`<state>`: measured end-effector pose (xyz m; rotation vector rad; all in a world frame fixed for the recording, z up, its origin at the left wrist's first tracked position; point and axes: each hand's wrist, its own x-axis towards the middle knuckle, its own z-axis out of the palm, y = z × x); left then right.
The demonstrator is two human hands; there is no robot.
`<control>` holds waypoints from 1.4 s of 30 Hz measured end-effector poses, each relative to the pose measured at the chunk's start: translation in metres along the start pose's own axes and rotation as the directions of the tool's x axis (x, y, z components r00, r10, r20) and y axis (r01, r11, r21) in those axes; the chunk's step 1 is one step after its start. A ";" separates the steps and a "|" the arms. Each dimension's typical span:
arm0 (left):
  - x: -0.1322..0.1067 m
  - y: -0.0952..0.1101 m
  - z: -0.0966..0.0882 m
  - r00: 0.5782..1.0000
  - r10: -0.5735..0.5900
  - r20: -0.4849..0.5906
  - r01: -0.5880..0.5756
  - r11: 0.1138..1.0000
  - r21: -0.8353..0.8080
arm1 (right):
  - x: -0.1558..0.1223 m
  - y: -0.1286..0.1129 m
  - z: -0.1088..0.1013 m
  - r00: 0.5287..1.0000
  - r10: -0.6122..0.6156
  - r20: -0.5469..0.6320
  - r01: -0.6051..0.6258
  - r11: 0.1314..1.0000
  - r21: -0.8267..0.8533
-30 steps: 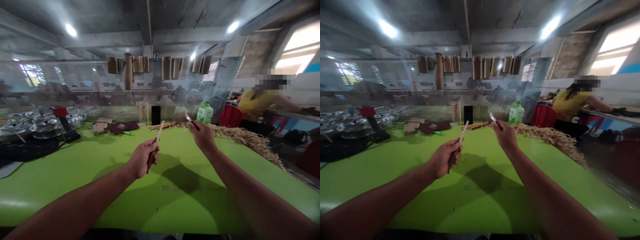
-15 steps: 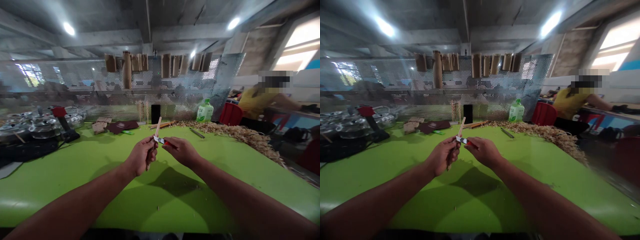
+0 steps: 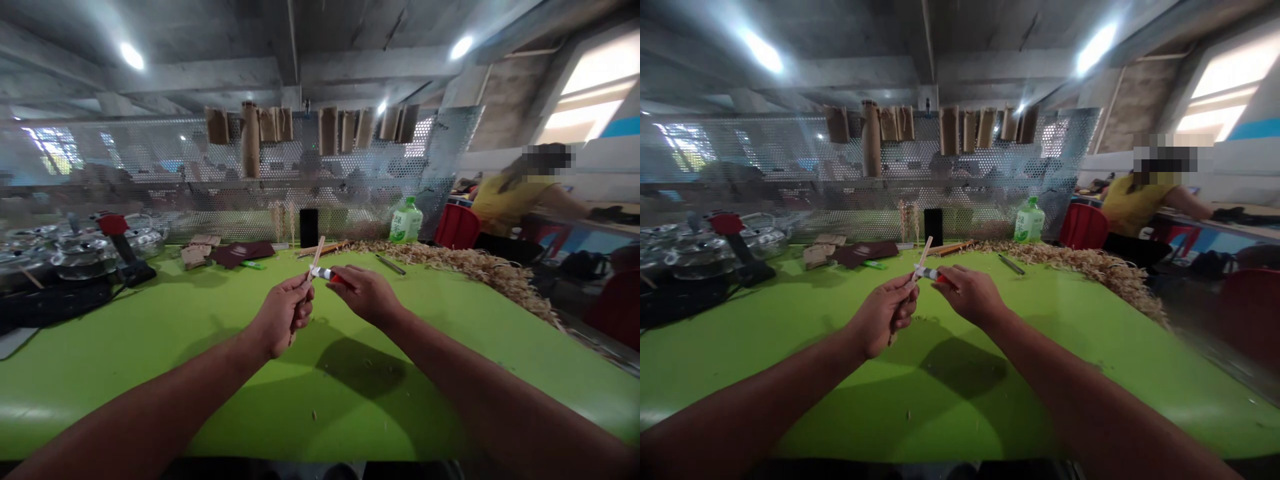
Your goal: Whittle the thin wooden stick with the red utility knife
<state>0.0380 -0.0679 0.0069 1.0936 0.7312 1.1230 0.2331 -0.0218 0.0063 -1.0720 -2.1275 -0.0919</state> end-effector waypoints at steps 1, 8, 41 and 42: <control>-0.002 -0.002 0.001 1.000 -0.013 0.001 0.013 1.000 0.020 | 0.003 0.009 -0.003 0.998 0.053 -0.041 -0.053 0.999 0.008; -0.003 -0.010 0.005 0.999 -0.038 0.039 0.037 0.999 0.021 | 0.017 0.081 -0.042 0.787 0.453 -0.419 -0.467 0.881 0.075; -0.004 -0.010 0.004 0.996 -0.048 -0.073 0.055 0.993 0.102 | 0.013 0.040 -0.015 0.946 0.251 -0.206 -0.241 0.968 0.073; -0.005 -0.011 0.006 0.997 -0.064 -0.035 0.068 0.990 0.125 | 0.016 0.052 -0.021 0.902 0.341 -0.265 -0.327 0.940 0.095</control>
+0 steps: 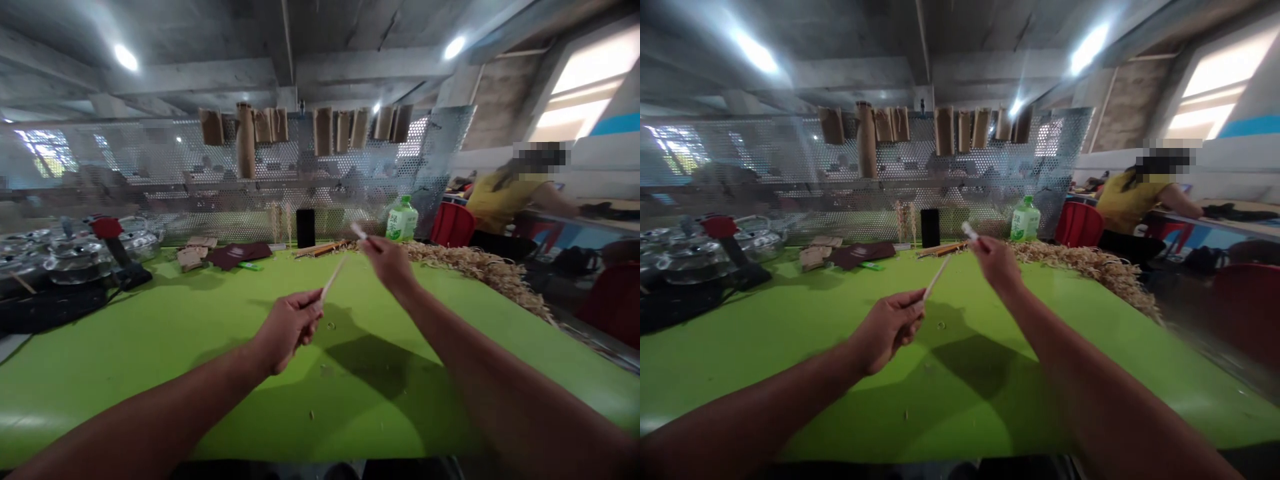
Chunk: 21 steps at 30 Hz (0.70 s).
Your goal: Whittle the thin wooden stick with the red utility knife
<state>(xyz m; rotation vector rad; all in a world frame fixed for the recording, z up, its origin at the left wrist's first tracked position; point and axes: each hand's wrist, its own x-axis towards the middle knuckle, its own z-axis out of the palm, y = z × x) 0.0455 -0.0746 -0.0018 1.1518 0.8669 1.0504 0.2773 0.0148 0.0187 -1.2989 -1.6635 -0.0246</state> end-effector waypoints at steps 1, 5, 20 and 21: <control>0.000 -0.001 0.001 0.999 0.002 0.034 -0.002 1.000 -0.008 | 0.007 0.010 -0.005 0.997 0.049 -0.052 -0.050 0.999 -0.017; 0.009 -0.002 -0.006 0.998 0.058 -0.015 -0.058 0.997 -0.056 | 0.013 0.022 -0.011 0.988 0.046 -0.145 -0.050 0.999 -0.023; 0.020 0.002 -0.018 0.990 0.141 0.000 -0.140 0.982 -0.123 | -0.045 -0.039 0.024 0.855 -0.380 0.352 0.347 0.925 0.156; 0.021 0.001 -0.019 0.990 0.142 -0.001 -0.141 0.982 -0.122 | -0.045 -0.040 0.024 0.856 -0.379 0.353 0.350 0.926 0.143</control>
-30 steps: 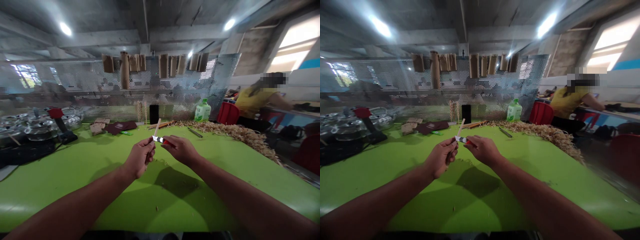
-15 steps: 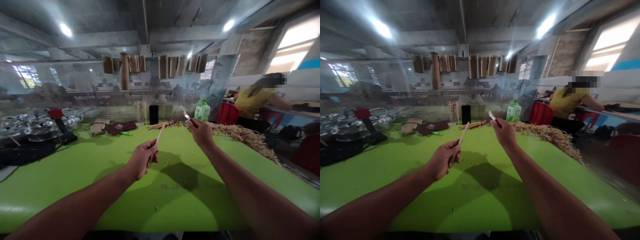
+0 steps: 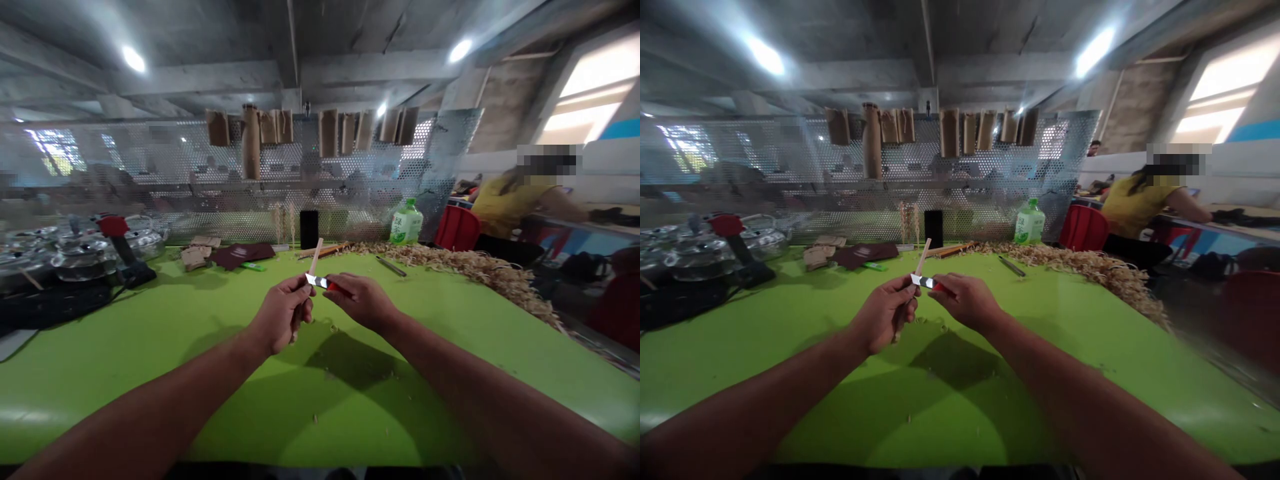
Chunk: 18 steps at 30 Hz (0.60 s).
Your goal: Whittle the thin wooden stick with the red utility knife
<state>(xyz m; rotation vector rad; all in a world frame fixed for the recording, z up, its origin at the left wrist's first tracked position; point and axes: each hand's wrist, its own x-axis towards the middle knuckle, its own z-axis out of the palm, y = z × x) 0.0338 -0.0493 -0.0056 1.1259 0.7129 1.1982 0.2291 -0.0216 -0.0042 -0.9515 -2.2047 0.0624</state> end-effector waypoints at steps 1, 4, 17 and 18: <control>0.000 -0.001 -0.001 1.000 -0.005 -0.004 0.005 1.000 0.001 | 0.000 0.000 0.000 1.000 -0.001 0.002 0.001 1.000 -0.016; -0.002 0.000 0.002 0.999 -0.038 -0.019 0.038 0.999 -0.010 | 0.000 -0.001 -0.002 1.000 -0.004 -0.021 0.002 0.998 -0.066; -0.014 0.006 0.012 0.994 -0.108 0.029 0.108 0.994 -0.031 | 0.009 0.019 -0.017 0.977 0.057 -0.207 -0.091 0.984 -0.155; -0.017 0.006 0.014 0.991 -0.128 0.033 0.128 0.992 0.002 | 0.011 0.025 -0.022 0.963 0.098 -0.250 -0.133 0.983 -0.129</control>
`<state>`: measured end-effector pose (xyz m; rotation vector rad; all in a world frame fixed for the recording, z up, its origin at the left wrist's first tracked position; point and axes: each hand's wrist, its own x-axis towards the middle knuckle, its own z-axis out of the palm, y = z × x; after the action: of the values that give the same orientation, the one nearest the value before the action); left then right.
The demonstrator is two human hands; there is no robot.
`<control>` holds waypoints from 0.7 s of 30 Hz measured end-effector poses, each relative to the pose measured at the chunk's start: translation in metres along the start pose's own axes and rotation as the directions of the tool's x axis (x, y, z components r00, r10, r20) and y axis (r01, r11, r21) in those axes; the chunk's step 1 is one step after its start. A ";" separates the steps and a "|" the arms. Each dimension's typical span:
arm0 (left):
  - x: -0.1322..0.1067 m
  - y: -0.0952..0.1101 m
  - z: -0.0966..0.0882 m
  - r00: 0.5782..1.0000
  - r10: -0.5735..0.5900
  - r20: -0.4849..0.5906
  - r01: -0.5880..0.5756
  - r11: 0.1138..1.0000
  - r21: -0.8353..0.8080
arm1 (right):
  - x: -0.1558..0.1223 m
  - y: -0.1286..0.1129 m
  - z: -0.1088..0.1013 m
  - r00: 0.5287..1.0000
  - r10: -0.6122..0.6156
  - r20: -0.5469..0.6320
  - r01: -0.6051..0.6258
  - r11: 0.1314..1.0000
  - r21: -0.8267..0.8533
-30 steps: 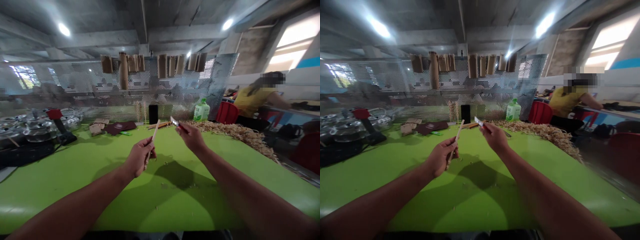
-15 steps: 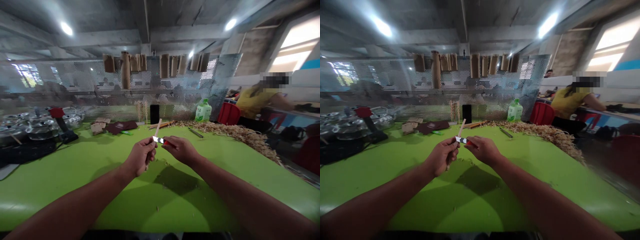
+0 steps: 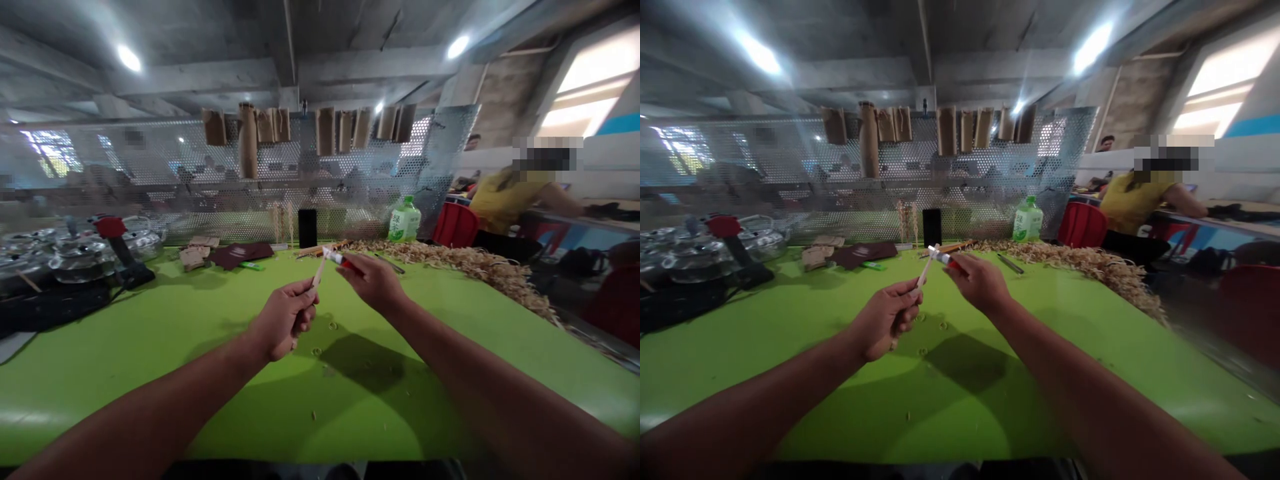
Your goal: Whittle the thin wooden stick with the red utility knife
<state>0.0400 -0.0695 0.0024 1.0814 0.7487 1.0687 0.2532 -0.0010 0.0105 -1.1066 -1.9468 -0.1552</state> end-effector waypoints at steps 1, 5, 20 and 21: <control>-0.003 -0.001 0.002 1.000 -0.023 0.013 0.023 0.999 0.034 | 0.004 0.008 -0.004 0.997 0.069 -0.047 -0.068 0.998 0.019; -0.006 -0.007 0.006 0.991 -0.046 0.123 0.036 0.996 0.078 | 0.016 0.044 -0.022 0.918 0.327 -0.223 -0.320 0.945 0.069; 0.020 -0.003 -0.015 0.991 0.116 -0.072 -0.121 0.990 -0.069 | -0.018 -0.021 0.022 0.966 -0.131 0.222 0.082 0.972 0.220; 0.020 -0.004 -0.016 0.991 0.117 -0.072 -0.121 0.991 -0.064 | -0.019 -0.022 0.022 0.964 -0.134 0.231 0.085 0.974 0.210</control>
<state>0.0336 -0.0457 -0.0063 1.0461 0.7038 1.2294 0.2273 -0.0157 -0.0101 -0.9201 -2.1906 0.1203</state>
